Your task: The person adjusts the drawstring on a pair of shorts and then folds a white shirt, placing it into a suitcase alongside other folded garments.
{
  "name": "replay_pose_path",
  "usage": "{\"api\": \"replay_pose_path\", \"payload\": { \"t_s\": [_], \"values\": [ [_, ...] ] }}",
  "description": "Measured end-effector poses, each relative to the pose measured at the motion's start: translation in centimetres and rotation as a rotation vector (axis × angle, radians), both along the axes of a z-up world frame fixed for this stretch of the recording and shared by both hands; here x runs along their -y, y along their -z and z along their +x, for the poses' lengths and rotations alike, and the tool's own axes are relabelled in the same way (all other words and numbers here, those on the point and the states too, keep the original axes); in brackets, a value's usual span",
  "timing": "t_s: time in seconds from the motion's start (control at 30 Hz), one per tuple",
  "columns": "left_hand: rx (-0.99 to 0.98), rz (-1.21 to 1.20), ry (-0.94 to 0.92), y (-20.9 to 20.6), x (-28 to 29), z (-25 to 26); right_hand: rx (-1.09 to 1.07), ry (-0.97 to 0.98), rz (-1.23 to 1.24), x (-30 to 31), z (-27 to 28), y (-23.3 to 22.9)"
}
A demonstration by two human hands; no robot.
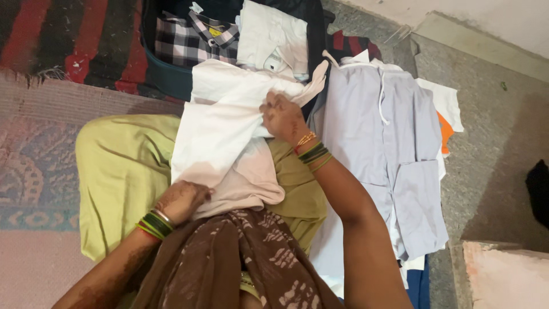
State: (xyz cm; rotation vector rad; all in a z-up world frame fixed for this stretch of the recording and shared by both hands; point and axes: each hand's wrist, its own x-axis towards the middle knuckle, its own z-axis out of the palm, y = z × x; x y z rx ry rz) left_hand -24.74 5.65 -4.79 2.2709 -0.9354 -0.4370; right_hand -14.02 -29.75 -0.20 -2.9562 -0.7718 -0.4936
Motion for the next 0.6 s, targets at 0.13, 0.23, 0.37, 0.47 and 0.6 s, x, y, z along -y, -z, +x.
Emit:
{"api": "replay_pose_path", "payload": {
  "t_s": [0.13,0.23,0.37,0.47,0.6],
  "values": [
    [0.244,0.105,-0.311,0.4,0.2,-0.7,-0.003,0.187,0.138,-0.6,0.4,-1.9],
    [0.269,0.025,-0.383,-0.5,0.1,-0.8,-0.072,0.197,0.271,-1.4,0.7,-1.0],
    [0.401,-0.230,-0.462,-0.9,-0.9,-0.2,-0.780,0.093,1.300,-3.2,1.0,-1.2],
    [0.023,-0.519,-0.717,-1.4,-3.4,-0.4,-0.690,-0.039,1.283,-4.0,0.9,-2.0],
    [-0.275,-1.019,-0.793,-1.2,-5.4,0.0,-0.333,-0.301,0.663,-5.5,0.8,-2.1]
  ]
}}
